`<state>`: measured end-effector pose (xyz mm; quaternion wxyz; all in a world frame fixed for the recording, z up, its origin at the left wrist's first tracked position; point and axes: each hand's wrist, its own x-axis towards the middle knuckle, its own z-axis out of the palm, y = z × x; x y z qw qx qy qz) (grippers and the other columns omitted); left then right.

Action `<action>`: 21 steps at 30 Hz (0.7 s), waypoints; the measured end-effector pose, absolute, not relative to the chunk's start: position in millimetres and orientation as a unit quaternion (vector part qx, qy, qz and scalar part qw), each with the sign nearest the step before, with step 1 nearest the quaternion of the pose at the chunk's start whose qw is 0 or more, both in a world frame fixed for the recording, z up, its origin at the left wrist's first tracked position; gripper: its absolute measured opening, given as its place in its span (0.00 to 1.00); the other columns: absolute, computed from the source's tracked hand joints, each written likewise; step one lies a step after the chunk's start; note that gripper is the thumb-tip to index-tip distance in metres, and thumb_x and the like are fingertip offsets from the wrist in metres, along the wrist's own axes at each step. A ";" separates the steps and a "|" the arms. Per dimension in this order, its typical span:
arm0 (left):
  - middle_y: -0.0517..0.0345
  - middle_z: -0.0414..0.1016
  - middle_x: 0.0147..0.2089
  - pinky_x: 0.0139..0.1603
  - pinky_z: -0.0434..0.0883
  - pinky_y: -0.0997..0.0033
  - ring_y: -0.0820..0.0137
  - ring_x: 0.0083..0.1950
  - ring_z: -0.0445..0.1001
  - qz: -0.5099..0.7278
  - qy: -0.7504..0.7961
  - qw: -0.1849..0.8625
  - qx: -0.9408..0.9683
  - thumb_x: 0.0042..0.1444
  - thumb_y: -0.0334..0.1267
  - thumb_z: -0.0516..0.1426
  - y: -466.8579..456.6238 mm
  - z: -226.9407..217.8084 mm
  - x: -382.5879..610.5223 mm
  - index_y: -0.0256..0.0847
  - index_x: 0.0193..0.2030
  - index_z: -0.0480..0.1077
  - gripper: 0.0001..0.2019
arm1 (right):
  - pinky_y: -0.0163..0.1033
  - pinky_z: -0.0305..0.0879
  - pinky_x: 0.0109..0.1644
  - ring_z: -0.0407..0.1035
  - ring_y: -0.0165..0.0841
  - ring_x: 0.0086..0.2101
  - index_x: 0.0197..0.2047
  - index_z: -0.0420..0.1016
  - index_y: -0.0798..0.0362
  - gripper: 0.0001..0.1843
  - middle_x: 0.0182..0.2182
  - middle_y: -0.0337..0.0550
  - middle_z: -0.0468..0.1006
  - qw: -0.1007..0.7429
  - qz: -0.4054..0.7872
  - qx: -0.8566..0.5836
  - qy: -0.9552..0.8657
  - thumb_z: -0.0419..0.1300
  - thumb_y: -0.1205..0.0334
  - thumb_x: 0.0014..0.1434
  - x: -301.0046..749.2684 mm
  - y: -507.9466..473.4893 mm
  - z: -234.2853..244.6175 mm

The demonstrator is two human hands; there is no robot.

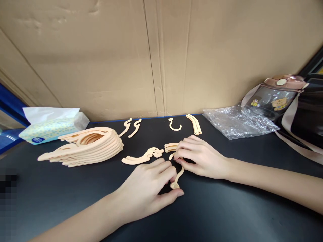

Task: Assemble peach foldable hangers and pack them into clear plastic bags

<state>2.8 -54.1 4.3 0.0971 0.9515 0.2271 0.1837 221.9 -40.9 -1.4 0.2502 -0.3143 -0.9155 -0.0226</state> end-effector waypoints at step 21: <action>0.64 0.66 0.27 0.28 0.61 0.75 0.76 0.26 0.65 0.314 0.228 -0.023 0.921 0.66 0.44 0.53 -51.1 2.7 -0.8 0.39 0.28 0.64 0.16 | 0.39 0.61 0.41 0.65 0.30 0.32 0.42 0.69 0.53 0.08 0.33 0.39 0.73 0.374 0.057 -0.373 -0.847 0.54 0.58 0.67 226.9 -39.5 -1.1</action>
